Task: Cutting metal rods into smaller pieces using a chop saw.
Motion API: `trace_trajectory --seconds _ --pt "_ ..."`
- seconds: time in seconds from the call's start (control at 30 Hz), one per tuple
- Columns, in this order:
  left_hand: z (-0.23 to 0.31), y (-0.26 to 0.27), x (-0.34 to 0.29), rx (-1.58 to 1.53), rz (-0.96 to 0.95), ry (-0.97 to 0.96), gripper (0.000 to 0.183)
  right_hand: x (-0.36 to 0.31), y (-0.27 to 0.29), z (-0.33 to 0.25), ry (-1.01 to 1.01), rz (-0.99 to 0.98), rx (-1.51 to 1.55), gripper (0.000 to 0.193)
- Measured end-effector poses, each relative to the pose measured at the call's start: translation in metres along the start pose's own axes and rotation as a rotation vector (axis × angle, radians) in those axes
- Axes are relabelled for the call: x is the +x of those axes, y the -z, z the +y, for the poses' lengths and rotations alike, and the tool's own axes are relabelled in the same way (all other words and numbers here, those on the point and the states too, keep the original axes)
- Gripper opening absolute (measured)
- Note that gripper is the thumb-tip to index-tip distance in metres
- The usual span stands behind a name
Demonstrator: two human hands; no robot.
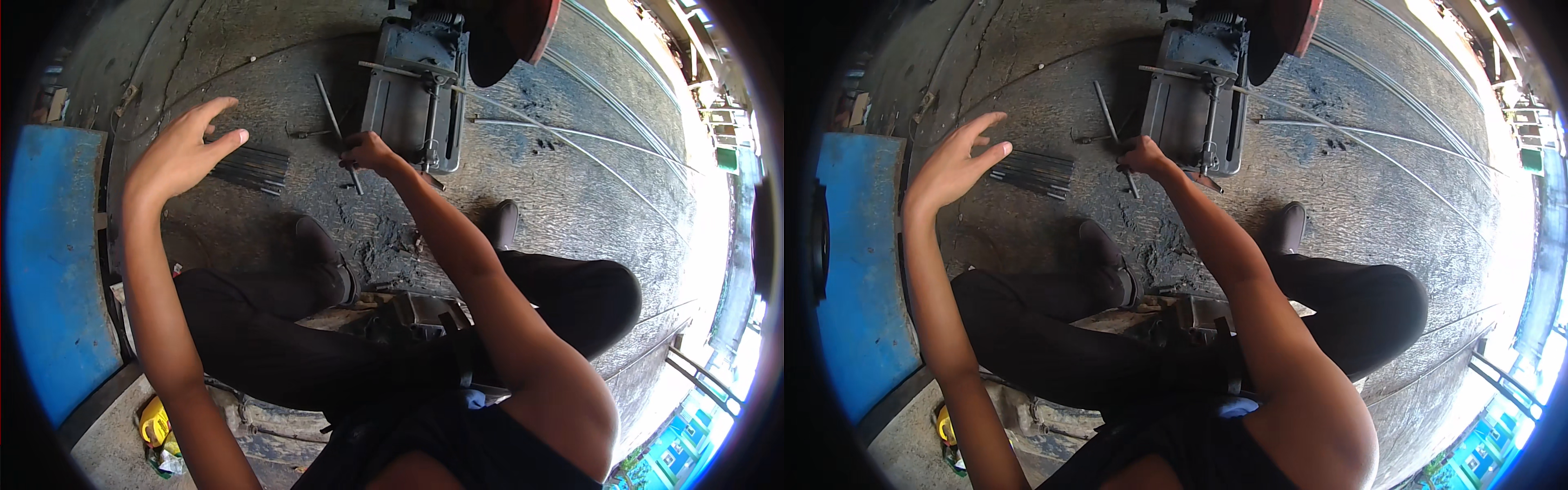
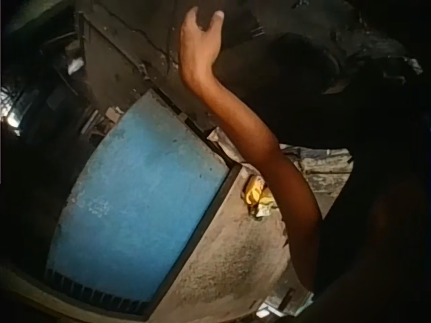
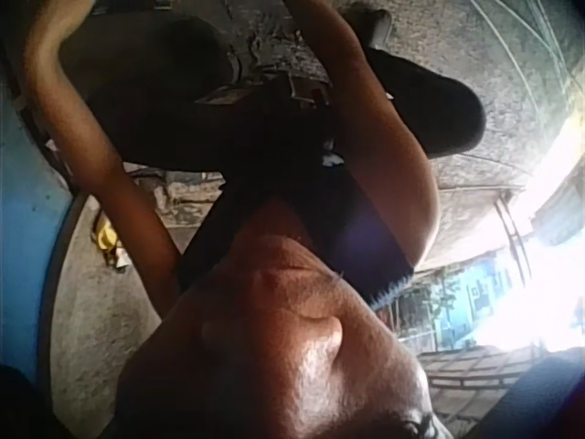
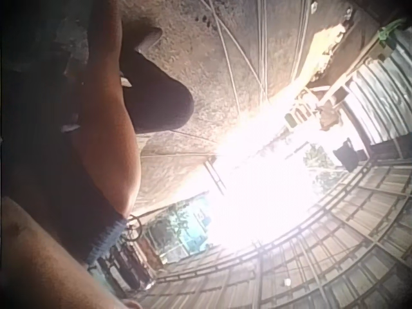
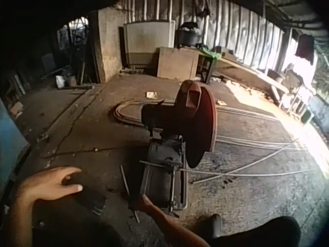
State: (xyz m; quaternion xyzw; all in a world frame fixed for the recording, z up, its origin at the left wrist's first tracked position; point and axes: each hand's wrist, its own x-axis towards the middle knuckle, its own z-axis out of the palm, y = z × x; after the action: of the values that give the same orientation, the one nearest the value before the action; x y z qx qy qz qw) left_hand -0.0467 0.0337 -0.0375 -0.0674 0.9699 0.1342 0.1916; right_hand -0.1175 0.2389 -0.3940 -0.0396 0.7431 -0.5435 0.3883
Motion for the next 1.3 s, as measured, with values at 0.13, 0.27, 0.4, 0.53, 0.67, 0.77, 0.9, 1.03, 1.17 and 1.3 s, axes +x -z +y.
trace_trajectory --seconds 0.13,0.27,0.4,0.53,0.67,0.77,0.9,1.03,1.17,1.3 --pt "0.005 0.002 -0.001 0.000 0.046 -0.021 0.062 -0.001 0.000 -0.002 0.241 -0.020 0.404 0.048" --pt "0.013 0.000 0.011 -0.018 0.035 -0.049 0.062 0.031 0.010 0.011 0.318 0.347 0.276 0.030" --pt "0.004 0.000 0.012 -0.031 0.026 -0.020 0.062 0.038 0.006 0.015 0.249 0.232 0.323 0.023" --pt "0.009 0.000 0.013 -0.039 0.036 -0.034 0.062 0.028 0.016 0.000 0.290 0.206 0.232 0.022" --pt "-0.003 0.006 -0.001 -0.038 0.037 -0.011 0.063 -0.002 0.018 -0.080 0.682 0.413 -0.284 0.024" --pt "0.003 0.005 0.006 -0.020 0.007 -0.027 0.060 0.022 0.053 -0.099 0.859 0.644 -0.505 0.019" --pt "0.003 0.007 0.000 -0.034 -0.004 0.005 0.058 0.054 0.082 -0.108 0.839 0.739 -0.732 0.018" --pt "0.009 0.004 0.007 -0.109 -0.001 -0.056 0.057 0.096 0.126 -0.075 0.561 0.699 -0.787 0.026" --pt "0.007 0.007 0.001 -0.068 -0.024 0.030 0.056 0.099 0.116 -0.066 0.442 0.666 -0.969 0.022" --pt "0.013 0.008 -0.001 -0.058 -0.025 0.036 0.056 0.094 0.129 -0.060 0.425 0.675 -1.132 0.024"
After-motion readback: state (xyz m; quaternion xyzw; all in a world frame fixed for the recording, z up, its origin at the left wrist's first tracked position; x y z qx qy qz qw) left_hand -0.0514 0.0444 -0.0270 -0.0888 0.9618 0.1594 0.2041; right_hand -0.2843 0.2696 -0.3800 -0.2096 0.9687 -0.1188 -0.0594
